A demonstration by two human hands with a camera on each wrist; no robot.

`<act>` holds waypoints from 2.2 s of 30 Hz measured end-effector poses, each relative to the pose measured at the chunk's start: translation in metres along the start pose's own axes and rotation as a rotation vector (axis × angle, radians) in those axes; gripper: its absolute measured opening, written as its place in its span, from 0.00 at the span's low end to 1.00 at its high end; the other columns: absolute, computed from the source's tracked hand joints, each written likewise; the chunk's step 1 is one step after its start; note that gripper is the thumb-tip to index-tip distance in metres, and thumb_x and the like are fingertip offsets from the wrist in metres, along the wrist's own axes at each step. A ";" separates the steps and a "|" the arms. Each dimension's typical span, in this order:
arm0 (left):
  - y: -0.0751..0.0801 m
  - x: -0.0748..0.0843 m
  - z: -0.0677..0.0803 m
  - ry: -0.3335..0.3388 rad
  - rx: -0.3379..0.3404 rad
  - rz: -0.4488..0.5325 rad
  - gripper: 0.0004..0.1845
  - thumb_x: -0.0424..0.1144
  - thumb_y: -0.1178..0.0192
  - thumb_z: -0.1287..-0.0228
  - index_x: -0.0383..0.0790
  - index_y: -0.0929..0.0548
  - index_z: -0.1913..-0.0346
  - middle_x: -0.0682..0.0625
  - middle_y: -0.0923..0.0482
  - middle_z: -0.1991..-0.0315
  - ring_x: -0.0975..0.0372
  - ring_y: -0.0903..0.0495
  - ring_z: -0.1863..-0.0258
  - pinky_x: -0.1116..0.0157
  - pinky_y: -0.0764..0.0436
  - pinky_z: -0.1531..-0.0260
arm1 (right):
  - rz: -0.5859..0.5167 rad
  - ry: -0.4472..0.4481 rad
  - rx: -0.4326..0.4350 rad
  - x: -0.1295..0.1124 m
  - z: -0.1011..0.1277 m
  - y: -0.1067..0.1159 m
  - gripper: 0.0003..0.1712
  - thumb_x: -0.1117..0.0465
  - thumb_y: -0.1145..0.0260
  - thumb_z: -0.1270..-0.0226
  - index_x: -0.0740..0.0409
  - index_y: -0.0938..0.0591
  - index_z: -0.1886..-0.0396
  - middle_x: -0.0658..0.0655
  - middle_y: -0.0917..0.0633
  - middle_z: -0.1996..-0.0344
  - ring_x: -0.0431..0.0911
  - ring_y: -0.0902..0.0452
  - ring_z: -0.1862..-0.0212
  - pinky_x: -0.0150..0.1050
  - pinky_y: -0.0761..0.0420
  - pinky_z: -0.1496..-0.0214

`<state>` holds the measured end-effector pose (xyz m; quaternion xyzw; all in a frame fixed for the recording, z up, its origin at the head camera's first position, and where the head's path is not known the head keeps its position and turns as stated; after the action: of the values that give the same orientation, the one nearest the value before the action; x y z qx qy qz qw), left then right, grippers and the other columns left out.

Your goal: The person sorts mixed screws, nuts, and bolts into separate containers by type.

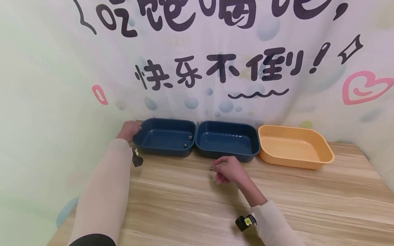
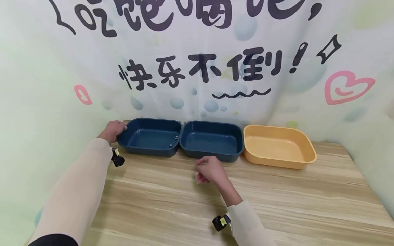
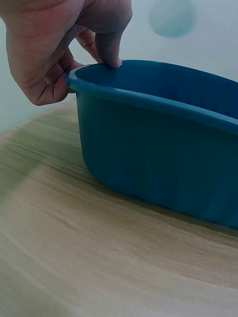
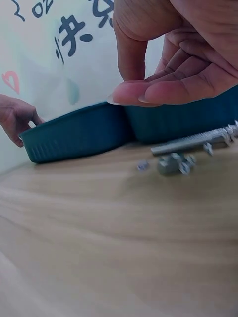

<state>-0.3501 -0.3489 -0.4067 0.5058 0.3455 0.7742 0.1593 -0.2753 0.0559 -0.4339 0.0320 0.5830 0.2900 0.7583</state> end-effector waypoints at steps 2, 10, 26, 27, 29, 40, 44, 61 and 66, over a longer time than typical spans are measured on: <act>0.000 -0.002 -0.001 0.009 0.002 0.018 0.21 0.34 0.60 0.25 0.22 0.32 0.38 0.29 0.35 0.35 0.43 0.34 0.38 0.50 0.33 0.34 | -0.008 -0.012 -0.003 0.007 0.001 0.000 0.11 0.65 0.35 0.36 0.64 0.18 0.55 0.57 0.18 0.84 0.43 0.23 0.85 0.37 0.19 0.79; 0.000 -0.004 -0.002 0.032 0.008 0.039 0.21 0.34 0.61 0.25 0.23 0.32 0.38 0.30 0.34 0.36 0.45 0.33 0.41 0.50 0.32 0.35 | 0.017 -0.052 -0.022 0.027 0.005 -0.002 0.10 0.67 0.34 0.38 0.62 0.18 0.56 0.57 0.18 0.83 0.43 0.23 0.84 0.36 0.21 0.81; 0.000 -0.002 -0.002 0.049 0.034 0.097 0.15 0.34 0.59 0.26 0.26 0.28 0.47 0.32 0.33 0.40 0.47 0.33 0.47 0.50 0.31 0.36 | 0.118 -0.083 -0.027 0.036 0.005 -0.004 0.11 0.69 0.31 0.43 0.57 0.17 0.60 0.57 0.19 0.86 0.44 0.22 0.86 0.37 0.21 0.83; -0.001 -0.001 -0.002 0.049 0.033 0.094 0.15 0.34 0.59 0.26 0.26 0.28 0.47 0.32 0.33 0.40 0.47 0.32 0.47 0.50 0.30 0.36 | 0.119 -0.082 -0.028 0.036 0.005 -0.004 0.11 0.69 0.31 0.43 0.57 0.17 0.60 0.57 0.19 0.86 0.44 0.22 0.86 0.37 0.21 0.83; -0.002 -0.001 -0.003 0.050 0.032 0.095 0.15 0.34 0.59 0.26 0.26 0.29 0.48 0.32 0.33 0.39 0.47 0.33 0.47 0.50 0.31 0.36 | 0.122 -0.079 -0.030 0.035 0.006 -0.004 0.10 0.69 0.31 0.43 0.57 0.17 0.61 0.57 0.19 0.86 0.44 0.22 0.86 0.37 0.22 0.83; -0.003 -0.002 -0.003 0.037 0.031 0.084 0.12 0.33 0.59 0.26 0.27 0.29 0.53 0.32 0.34 0.38 0.47 0.33 0.46 0.50 0.31 0.36 | 0.169 -0.038 -0.032 0.025 0.000 -0.002 0.08 0.69 0.33 0.43 0.58 0.17 0.62 0.57 0.19 0.86 0.44 0.23 0.86 0.35 0.23 0.83; -0.002 -0.001 -0.002 0.054 0.021 0.083 0.14 0.33 0.60 0.26 0.26 0.29 0.48 0.31 0.35 0.36 0.46 0.33 0.44 0.50 0.32 0.35 | 0.189 -0.012 -0.031 0.013 -0.003 -0.001 0.08 0.69 0.34 0.42 0.58 0.17 0.61 0.57 0.19 0.85 0.44 0.23 0.86 0.35 0.22 0.82; -0.002 0.000 -0.002 0.052 0.025 0.085 0.17 0.32 0.58 0.27 0.25 0.30 0.42 0.32 0.36 0.33 0.45 0.34 0.39 0.50 0.33 0.34 | 0.183 0.052 -0.047 -0.036 -0.021 -0.011 0.10 0.65 0.35 0.36 0.60 0.17 0.56 0.58 0.16 0.80 0.48 0.19 0.80 0.44 0.16 0.72; -0.003 0.000 -0.002 0.047 0.027 0.080 0.17 0.31 0.58 0.27 0.24 0.30 0.43 0.31 0.36 0.34 0.44 0.34 0.38 0.50 0.33 0.34 | 0.181 0.069 -0.044 -0.048 -0.030 -0.018 0.10 0.67 0.35 0.39 0.59 0.17 0.57 0.58 0.16 0.81 0.47 0.19 0.81 0.43 0.17 0.75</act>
<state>-0.3526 -0.3478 -0.4089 0.5030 0.3391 0.7869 0.1132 -0.3024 0.0094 -0.4087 0.0580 0.5971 0.3710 0.7088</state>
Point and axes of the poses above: each hand's wrist, its own z-axis away from the middle knuckle, its own y-axis out of the back of the hand, x = y × z, the point moved 3 cm from there along -z, towards the middle knuckle
